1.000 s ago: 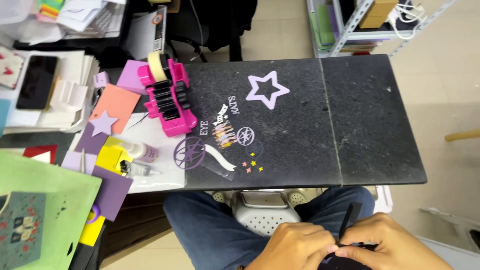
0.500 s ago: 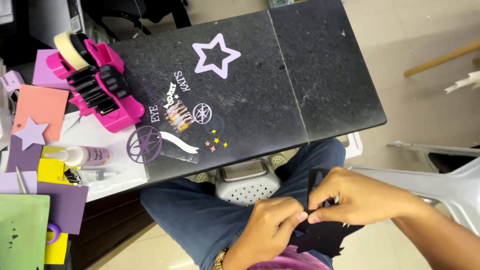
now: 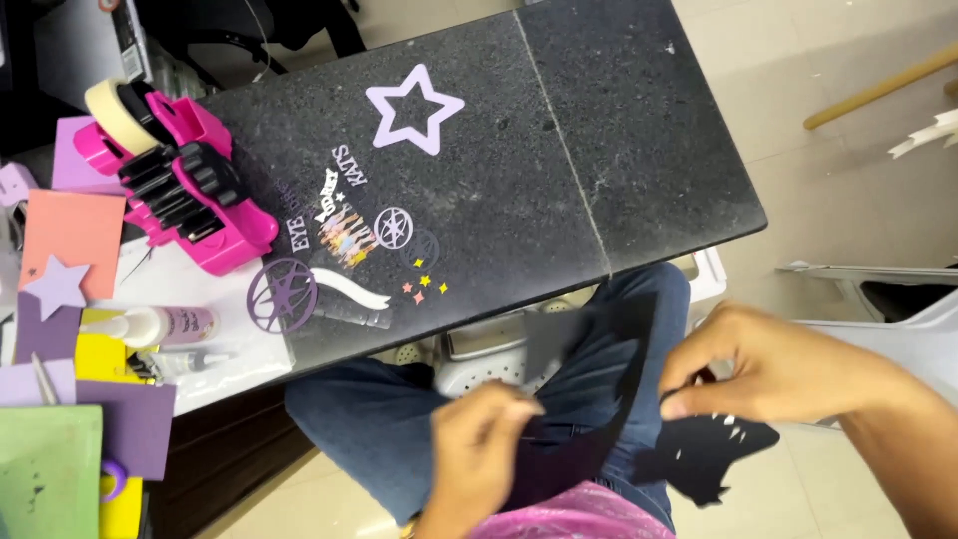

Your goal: Peeling a star-shaped paper cutout from an adhesive cutting mat.

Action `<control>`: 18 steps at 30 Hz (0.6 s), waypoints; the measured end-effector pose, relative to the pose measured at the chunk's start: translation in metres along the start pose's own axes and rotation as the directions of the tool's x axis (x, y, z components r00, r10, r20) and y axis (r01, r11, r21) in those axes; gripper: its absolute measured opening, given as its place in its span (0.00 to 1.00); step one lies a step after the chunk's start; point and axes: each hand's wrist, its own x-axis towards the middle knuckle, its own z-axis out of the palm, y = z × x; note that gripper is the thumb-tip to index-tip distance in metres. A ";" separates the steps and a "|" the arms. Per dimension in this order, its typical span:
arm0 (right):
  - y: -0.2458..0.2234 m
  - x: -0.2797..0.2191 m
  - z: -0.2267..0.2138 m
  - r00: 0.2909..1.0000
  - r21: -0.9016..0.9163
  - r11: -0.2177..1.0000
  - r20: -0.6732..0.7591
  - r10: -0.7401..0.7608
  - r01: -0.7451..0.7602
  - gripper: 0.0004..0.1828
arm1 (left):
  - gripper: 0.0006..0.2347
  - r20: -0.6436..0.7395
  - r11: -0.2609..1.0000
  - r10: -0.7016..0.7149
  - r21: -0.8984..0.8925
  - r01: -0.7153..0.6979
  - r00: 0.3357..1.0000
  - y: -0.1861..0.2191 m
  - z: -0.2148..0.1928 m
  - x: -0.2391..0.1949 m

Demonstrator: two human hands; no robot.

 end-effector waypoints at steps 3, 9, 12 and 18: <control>0.001 -0.014 0.001 0.999 -0.014 0.999 0.011 0.032 -0.032 0.12 | 0.08 0.120 0.999 0.020 -0.036 -0.015 0.993 0.003 0.005 0.005; 0.103 -0.084 0.020 0.876 0.107 0.976 -0.429 0.219 -0.191 0.09 | 0.09 0.145 0.996 0.079 -0.040 -0.074 0.986 -0.026 0.013 0.058; 0.182 -0.115 0.054 0.700 0.369 0.913 -0.606 0.378 -0.174 0.07 | 0.08 0.028 0.988 -0.012 -0.157 0.016 1.000 -0.063 0.046 0.101; 0.239 -0.109 0.080 0.414 0.580 0.800 -0.773 0.481 0.153 0.05 | 0.06 -0.265 0.985 -0.164 -0.087 0.146 0.950 -0.134 0.098 0.199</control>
